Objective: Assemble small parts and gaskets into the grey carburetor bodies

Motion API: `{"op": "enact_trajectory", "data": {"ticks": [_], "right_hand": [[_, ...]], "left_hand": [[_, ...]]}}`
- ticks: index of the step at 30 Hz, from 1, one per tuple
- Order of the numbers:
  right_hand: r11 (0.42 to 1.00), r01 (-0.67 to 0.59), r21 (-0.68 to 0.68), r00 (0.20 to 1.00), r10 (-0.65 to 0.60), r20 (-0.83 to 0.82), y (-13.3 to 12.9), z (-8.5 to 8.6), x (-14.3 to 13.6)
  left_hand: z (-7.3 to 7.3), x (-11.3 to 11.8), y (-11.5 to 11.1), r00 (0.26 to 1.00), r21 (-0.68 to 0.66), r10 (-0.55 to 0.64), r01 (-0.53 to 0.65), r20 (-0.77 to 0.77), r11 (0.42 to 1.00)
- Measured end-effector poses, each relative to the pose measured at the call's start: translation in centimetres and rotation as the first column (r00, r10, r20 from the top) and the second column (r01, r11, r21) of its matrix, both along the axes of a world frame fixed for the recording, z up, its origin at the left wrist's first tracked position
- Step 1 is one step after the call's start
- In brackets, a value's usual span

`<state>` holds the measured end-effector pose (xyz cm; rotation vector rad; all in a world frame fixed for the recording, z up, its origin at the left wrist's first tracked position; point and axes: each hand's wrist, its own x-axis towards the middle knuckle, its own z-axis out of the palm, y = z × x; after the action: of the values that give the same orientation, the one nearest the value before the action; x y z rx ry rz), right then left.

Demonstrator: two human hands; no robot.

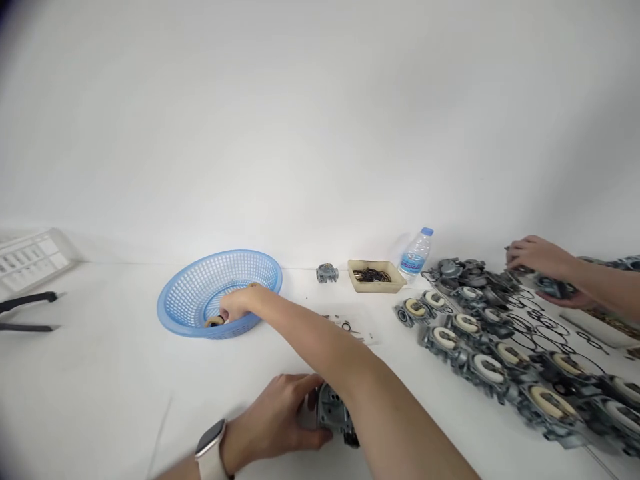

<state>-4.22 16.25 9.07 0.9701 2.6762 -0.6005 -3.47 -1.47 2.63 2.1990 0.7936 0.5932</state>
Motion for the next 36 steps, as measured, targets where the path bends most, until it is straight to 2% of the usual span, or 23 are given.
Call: {"op": "enact_trajectory", "data": {"ticks": [4,8,11,14,17,21,24,30,36], "right_hand": [[0.995,-0.012,-0.096,1.0,0.014,0.015,0.9,0.4,0.1],[0.983,-0.006,-0.182,0.992,-0.017,-0.126,1.8,2.7,2.4],[0.971,0.036,-0.236,0.952,-0.105,-0.288,1.2,5.1,5.6],[0.949,0.086,-0.304,0.896,-0.207,-0.393,-0.8,7.3,10.1],[0.92,0.151,-0.362,0.855,-0.305,-0.419,-3.7,8.4,15.0],[0.875,0.211,-0.436,0.869,-0.373,-0.327,-7.5,8.0,20.3],[0.857,0.235,-0.458,0.884,-0.384,-0.267,-9.8,7.4,22.6],[0.845,0.314,-0.432,0.863,-0.444,-0.242,-13.1,6.6,24.7],[0.818,0.338,-0.465,0.814,-0.502,-0.292,-14.8,5.3,25.6]], "left_hand": [[0.1,0.0,0.0,1.0,-0.008,0.004,-0.005,-0.028,1.0],[0.1,0.0,0.0,0.998,-0.005,0.015,-0.015,-0.055,1.0],[0.0,0.0,0.0,0.997,0.002,0.022,-0.022,-0.071,1.0],[-0.2,0.0,0.0,0.996,-0.002,0.023,-0.023,-0.084,1.0],[-0.1,-0.1,0.0,0.996,-0.012,0.016,-0.018,-0.092,1.0],[0.5,-0.2,0.1,0.996,-0.032,-0.002,-0.001,-0.088,0.999],[1.0,-0.3,0.0,0.997,-0.049,-0.008,0.005,-0.071,0.999],[1.4,-0.5,0.0,0.998,-0.043,0.039,-0.041,-0.047,0.998],[1.2,-0.4,0.0,0.999,-0.032,0.037,-0.038,-0.037,0.999]]}}
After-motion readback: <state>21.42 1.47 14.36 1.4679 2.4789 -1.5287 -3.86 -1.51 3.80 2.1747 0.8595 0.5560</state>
